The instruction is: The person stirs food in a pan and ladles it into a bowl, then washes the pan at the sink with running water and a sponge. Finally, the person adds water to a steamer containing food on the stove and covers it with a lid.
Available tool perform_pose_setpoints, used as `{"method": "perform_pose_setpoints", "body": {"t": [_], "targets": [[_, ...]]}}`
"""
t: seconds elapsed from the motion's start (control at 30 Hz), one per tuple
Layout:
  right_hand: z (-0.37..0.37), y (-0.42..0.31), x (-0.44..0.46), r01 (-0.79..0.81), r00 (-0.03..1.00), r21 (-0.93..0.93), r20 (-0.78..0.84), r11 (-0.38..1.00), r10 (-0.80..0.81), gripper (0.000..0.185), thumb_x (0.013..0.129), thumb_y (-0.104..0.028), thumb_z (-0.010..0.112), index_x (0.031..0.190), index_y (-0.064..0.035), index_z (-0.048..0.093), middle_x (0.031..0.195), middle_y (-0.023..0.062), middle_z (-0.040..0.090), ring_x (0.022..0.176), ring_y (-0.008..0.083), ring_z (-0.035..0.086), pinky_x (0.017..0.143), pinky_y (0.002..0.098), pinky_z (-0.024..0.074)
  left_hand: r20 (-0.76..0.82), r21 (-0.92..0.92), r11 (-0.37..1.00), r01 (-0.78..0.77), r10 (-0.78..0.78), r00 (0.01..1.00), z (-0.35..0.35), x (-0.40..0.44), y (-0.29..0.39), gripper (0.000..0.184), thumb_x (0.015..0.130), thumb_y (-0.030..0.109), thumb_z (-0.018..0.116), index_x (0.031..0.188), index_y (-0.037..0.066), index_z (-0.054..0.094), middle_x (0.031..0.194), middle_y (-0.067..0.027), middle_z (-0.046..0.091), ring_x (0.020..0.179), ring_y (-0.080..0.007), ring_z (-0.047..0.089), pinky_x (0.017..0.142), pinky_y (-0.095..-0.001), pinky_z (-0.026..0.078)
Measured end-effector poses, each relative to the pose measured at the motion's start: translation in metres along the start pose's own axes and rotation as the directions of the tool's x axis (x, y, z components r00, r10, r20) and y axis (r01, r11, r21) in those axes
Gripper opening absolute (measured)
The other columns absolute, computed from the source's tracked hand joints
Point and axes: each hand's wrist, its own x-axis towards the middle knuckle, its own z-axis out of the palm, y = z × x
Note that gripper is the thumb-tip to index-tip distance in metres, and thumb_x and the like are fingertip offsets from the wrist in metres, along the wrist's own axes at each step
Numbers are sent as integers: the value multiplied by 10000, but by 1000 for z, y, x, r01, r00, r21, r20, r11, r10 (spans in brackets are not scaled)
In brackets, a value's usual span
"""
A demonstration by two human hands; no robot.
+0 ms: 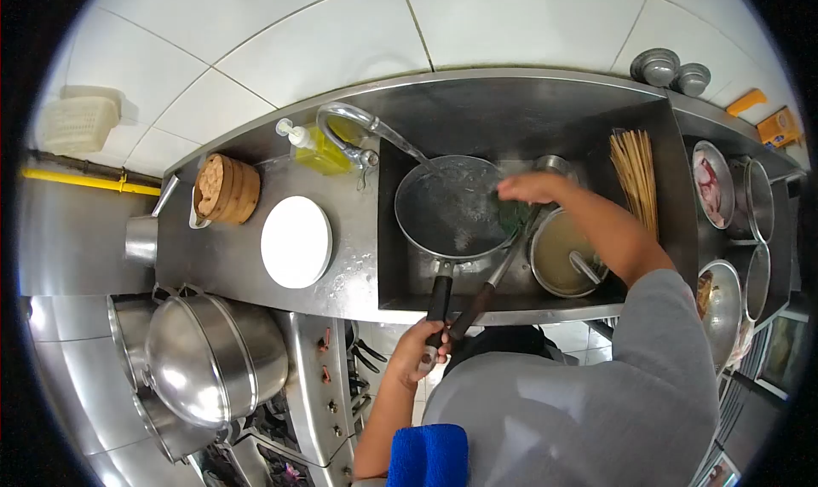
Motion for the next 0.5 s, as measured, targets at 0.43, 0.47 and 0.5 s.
{"method": "perform_pose_setpoints", "body": {"t": [0.43,0.47,0.5], "targets": [[15,-32,-95,459,801,869,-494,-183,-337,392,896,-374,480,1117,-59,556,1113,103,594,1035,256,560,908,424,432,363,-216,958,188,-100,926,6,16,-5,129,800,97,523,890,18,473,604,-20,429,410,-72,359,321,-203,277],[16,-35,-94,480,826,871,-488,-102,-282,366,887,-344,501,1118,-63,546,1094,94,595,1010,235,562,882,396,441,212,-65,997,45,-30,977,16,-1,0,107,787,72,517,851,31,442,578,-24,416,392,-82,360,316,-228,273],[17,-37,-93,494,846,869,-485,-20,-222,345,879,-315,522,1119,-67,536,1075,85,596,986,215,565,856,367,451,213,-70,997,35,-19,977,22,-13,2,107,787,72,517,851,31,442,578,-24,416,392,-82,360,316,-228,273]]}}
